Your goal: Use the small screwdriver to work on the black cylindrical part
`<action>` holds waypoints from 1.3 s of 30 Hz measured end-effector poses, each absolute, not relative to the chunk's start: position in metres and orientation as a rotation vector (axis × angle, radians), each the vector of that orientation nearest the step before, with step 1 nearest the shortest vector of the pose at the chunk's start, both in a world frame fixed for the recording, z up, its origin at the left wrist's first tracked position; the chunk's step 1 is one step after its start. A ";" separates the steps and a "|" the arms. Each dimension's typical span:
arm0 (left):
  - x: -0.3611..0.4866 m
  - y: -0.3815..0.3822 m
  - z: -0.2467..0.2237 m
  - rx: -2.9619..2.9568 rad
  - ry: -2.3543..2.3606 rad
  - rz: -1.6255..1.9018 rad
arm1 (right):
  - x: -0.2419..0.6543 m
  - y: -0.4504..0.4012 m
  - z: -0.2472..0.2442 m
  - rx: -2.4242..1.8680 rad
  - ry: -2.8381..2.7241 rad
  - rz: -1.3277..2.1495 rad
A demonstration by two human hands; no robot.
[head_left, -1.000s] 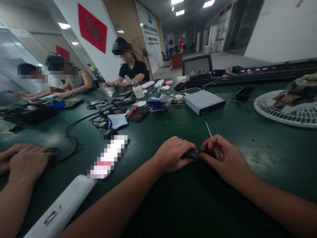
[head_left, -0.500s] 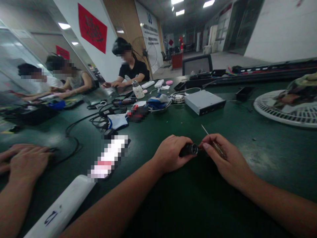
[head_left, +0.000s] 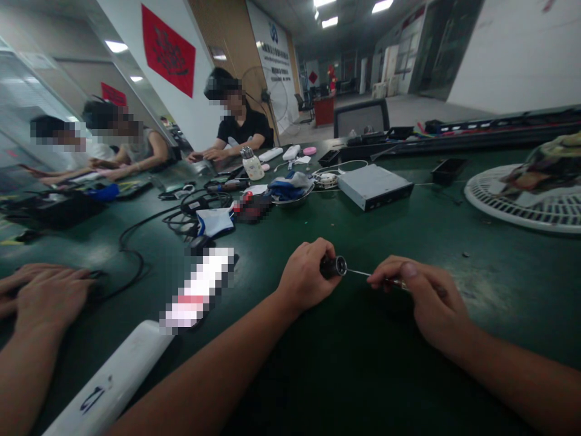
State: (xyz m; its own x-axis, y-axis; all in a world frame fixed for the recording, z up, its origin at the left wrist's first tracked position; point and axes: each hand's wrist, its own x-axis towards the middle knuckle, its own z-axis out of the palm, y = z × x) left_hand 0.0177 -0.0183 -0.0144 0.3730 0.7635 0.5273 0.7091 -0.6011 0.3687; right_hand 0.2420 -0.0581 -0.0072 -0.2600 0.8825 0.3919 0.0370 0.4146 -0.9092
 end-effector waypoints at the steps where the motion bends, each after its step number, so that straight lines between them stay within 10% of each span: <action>1: 0.018 -0.018 -0.014 2.541 1.344 1.039 | 0.242 -0.058 -0.007 -0.831 -1.633 1.015; 39: 0.019 -0.020 -0.010 2.614 1.217 0.970 | 0.244 -0.060 -0.004 -0.802 -1.694 1.033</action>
State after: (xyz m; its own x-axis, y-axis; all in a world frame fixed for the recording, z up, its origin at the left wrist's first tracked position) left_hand 0.0187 -0.0204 -0.0095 0.4776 0.7175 0.5071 0.6543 -0.6756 0.3398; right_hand 0.2435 -0.0599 -0.0040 -0.3227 0.8631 0.3885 0.0497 0.4253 -0.9037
